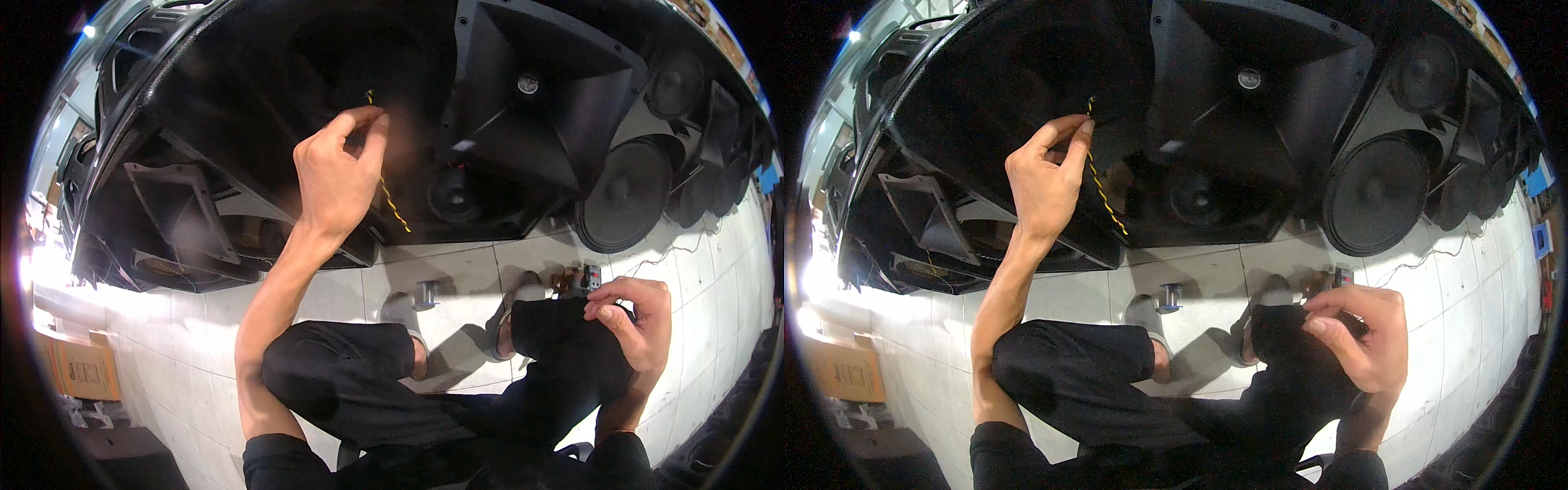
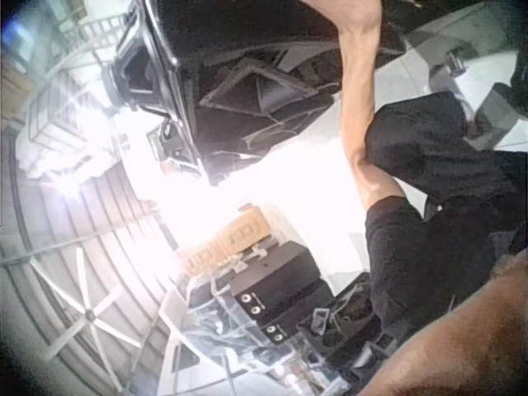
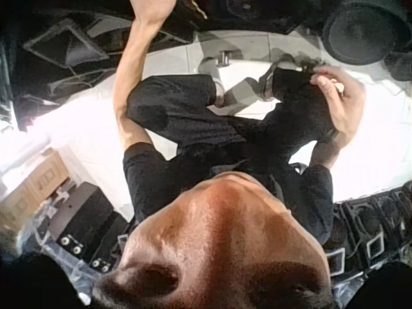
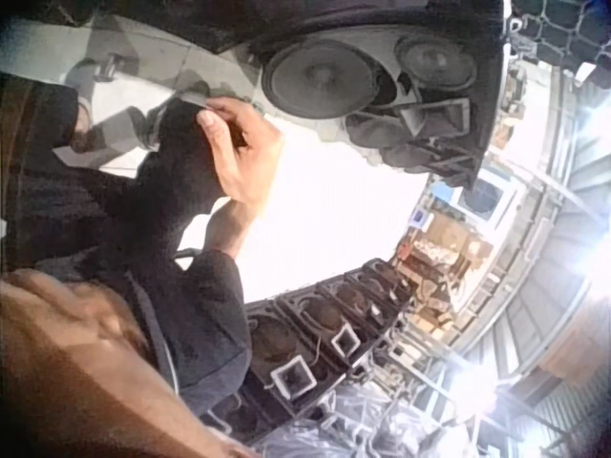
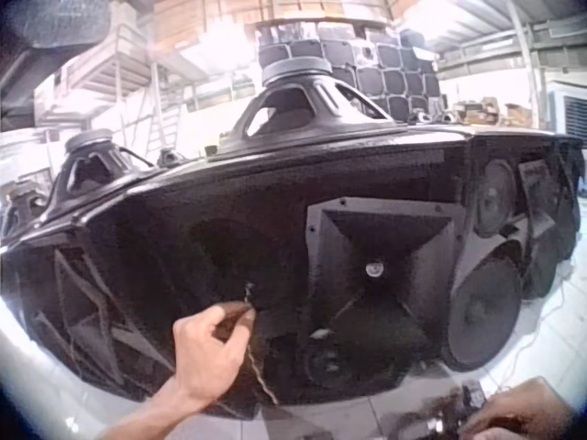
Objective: The person installs a speaker into a vehicle chassis. They connect wires to the speaker terminals, solder the connections using a soldering iron and solder wire, and then fit the speaker into the mounting cavity.
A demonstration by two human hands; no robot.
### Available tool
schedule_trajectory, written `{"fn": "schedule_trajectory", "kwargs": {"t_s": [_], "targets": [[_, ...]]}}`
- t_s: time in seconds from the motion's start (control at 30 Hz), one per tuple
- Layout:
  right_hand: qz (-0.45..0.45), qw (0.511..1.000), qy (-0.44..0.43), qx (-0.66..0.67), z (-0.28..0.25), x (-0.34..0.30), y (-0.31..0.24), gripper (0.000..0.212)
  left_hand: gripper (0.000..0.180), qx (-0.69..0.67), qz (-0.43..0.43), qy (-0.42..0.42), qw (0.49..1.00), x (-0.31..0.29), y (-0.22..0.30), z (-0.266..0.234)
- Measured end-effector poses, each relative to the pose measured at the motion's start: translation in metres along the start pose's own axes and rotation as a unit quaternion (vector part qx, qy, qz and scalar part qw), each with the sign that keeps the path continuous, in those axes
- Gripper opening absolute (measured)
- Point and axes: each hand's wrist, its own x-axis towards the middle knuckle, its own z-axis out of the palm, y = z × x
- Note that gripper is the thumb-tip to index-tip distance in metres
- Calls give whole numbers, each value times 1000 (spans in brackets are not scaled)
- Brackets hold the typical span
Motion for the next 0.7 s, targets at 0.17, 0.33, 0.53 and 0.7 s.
{"fn": "schedule_trajectory", "kwargs": {"t_s": [0.17,0.33,0.53,0.7], "targets": [[0,1000,-9,13,0,1,2,29,17,-7,-27,-9,1000,-1,6,-1],[-11,999,-1,39,2,3,-1,25,17,-6,-38,-10,999,1,8,0],[-7,998,13,64,17,14,-3,30,19,31,1,-15,999,0,-5,4],[-10,996,23,83,40,26,-4,34,12,2,72,10,997,-4,-27,0]]}}
